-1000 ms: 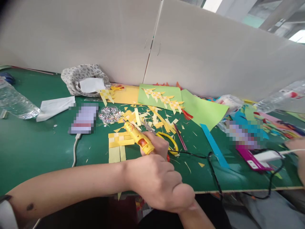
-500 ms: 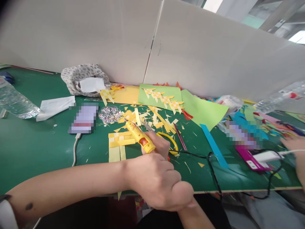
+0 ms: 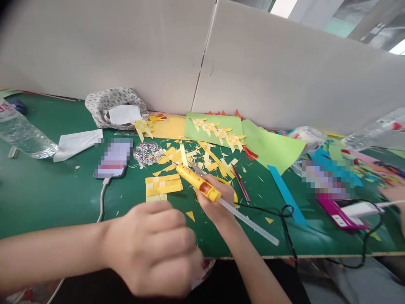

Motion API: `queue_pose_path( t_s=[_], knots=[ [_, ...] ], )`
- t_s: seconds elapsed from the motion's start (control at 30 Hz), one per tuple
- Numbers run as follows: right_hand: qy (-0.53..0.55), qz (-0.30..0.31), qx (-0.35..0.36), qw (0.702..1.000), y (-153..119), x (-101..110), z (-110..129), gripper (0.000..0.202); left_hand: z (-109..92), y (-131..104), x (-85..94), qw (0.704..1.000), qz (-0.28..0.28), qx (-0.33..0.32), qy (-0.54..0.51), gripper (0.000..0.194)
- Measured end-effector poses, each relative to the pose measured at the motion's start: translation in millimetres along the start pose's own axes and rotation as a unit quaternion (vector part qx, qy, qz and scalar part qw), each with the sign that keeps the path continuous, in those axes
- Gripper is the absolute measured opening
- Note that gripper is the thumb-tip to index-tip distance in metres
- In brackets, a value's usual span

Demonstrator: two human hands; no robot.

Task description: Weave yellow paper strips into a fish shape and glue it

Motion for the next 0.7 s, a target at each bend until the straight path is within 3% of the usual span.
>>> queue_pose_path(
  t_s=[0.07,0.17,0.23,0.3,0.4,0.53,0.7],
  knots=[
    [0.023,-0.018,-0.015,0.999,1,3,-4,0.012,18,-24,-5.8,0.989,0.103,0.097,0.048,0.022],
    [0.061,-0.017,-0.023,0.998,3,5,-12,0.01,50,-58,-24.5,0.933,0.251,0.249,0.06,0.015],
    [0.071,-0.012,-0.025,0.997,4,6,-16,0.011,67,-72,-36.3,0.892,0.296,0.339,0.031,0.025],
    [0.069,-0.015,-0.026,0.997,4,7,-20,0.011,77,-77,-46.6,0.859,0.322,0.397,0.0,0.036],
    [0.069,-0.021,-0.025,0.997,4,9,-23,0.012,84,-77,-57.2,0.832,0.343,0.435,-0.027,0.039],
    [0.072,-0.016,-0.018,0.997,3,11,-23,0.012,86,-81,-59.3,0.827,0.336,0.447,-0.053,0.028],
    [0.076,-0.008,0.004,0.997,3,14,-20,0.008,86,-89,-48.6,0.821,0.294,0.465,-0.155,0.019]
  ],
)
Point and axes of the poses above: each hand's wrist, its own y-axis towards the middle knuckle, its own x-axis out of the back of the hand, z = x × y, the point moved 4 cm from there along y, towards the middle knuckle, and after that the axes turned 6 degrees about z, right-handed, at the moved point
